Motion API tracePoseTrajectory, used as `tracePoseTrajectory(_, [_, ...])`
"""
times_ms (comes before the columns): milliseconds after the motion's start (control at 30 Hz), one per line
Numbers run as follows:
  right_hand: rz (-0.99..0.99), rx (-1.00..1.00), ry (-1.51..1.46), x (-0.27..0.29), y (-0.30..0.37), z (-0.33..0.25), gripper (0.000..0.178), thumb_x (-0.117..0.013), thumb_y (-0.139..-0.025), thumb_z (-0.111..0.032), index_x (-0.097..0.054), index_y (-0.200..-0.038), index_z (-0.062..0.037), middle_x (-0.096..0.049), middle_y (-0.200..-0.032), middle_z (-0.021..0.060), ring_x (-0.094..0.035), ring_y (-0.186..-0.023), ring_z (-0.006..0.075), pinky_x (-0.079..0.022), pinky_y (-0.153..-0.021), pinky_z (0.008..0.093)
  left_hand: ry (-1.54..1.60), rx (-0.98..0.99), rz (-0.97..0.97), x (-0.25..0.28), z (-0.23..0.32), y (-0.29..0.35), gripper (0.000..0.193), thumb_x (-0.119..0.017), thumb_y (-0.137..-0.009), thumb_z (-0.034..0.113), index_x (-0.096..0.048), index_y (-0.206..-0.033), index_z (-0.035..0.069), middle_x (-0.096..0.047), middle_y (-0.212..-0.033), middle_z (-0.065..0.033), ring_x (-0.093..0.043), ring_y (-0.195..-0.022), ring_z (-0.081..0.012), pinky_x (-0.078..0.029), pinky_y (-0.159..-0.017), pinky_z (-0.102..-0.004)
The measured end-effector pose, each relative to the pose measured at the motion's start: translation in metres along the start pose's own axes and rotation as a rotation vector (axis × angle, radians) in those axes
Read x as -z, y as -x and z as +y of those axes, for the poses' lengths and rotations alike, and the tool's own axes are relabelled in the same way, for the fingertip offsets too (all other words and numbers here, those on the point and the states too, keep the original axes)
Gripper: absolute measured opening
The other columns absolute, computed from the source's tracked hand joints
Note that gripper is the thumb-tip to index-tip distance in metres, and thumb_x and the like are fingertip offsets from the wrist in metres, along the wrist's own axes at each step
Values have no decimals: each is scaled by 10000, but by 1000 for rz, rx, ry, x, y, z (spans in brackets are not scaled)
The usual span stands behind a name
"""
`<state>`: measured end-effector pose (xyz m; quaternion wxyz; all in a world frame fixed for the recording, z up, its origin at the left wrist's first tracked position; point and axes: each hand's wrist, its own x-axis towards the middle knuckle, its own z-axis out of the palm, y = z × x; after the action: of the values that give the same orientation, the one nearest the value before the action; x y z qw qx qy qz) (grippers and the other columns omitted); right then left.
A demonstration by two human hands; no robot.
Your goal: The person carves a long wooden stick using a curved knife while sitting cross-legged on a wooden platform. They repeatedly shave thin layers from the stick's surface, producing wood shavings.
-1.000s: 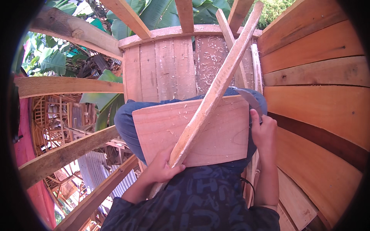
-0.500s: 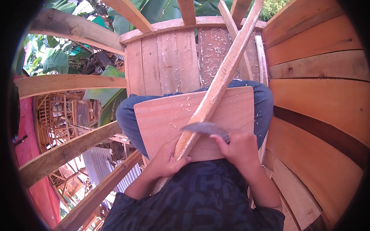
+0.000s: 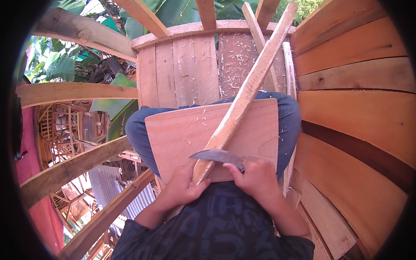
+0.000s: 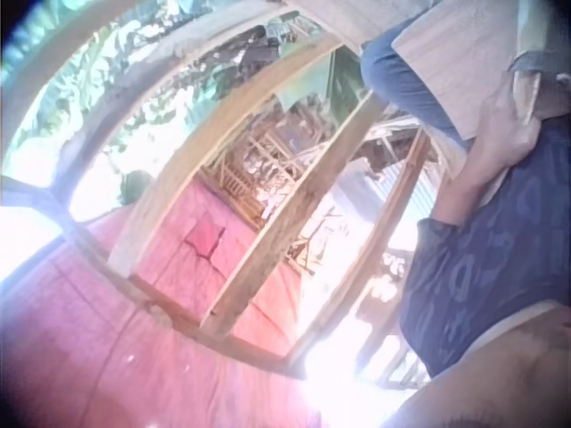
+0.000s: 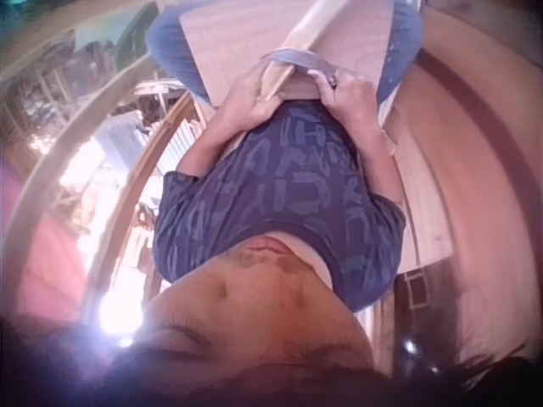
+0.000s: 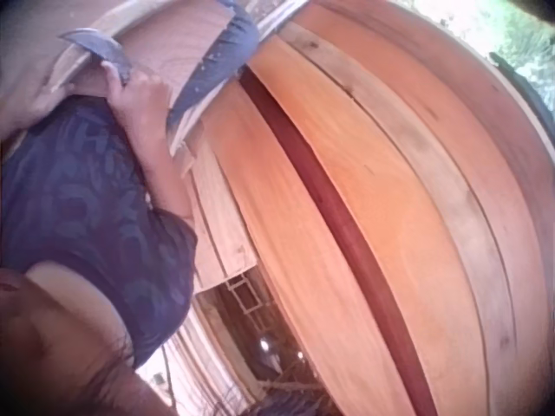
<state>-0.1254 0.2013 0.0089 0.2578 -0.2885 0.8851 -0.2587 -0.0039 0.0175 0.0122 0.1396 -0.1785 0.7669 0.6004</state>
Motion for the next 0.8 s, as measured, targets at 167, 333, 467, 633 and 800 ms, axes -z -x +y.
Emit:
tracePoseTrajectory(167, [286, -277, 98, 35, -17, 58, 519, -653, -867, -419, -607, -637, 43, -548, -572, 253, -604, -575, 424, -452, -528, 477, -28, 86, 10, -5, 12, 4, 470, -659, -792, 118, -500, -1213, -16, -624, -914, -270, -637, -868, -430, -489, -762, -428])
tracePoseTrajectory(333, [164, -261, 27, 55, 7, 44, 535, -663, -858, -440, -606, -644, 48, -562, -587, 246, -605, -567, 410, -451, -518, 470, -61, 88, 27, -11, 12, 4, 445, -653, -795, 114, -506, -1198, -7, -624, -931, -263, -631, -868, -437, -489, -759, -425])
tracePoseTrajectory(467, [-23, -3, 16, 14, 19, 8, 523, -679, -834, -450, -601, -629, 24, -574, -593, 221, -603, -563, 397, -468, -527, 457, -83, 57, 14, -11, 12, 2, 497, -636, -780, 120, -475, -1233, -4, -617, -865, -281, -622, -769, -445, -487, -703, -474])
tracePoseTrajectory(633, [59, 59, 111, 6, 6, 23, 573, -670, -831, -506, -592, -595, 11, -573, -575, 222, -605, -562, 395, -487, -541, 460, -107, 96, 48, -12, 16, 3, 453, -646, -788, 113, -499, -1199, -8, -616, -887, -265, -625, -809, -439, -489, -718, -447])
tracePoseTrajectory(800, [379, -393, 146, 65, -9, 99, 576, -594, -927, -415, -559, -632, 78, -541, -601, 272, -575, -552, 426, -395, -501, 448, -111, 62, 63, -13, 14, 7, 427, -646, -799, 108, -505, -1184, -10, -613, -908, -266, -627, -852, -436, -492, -739, -425])
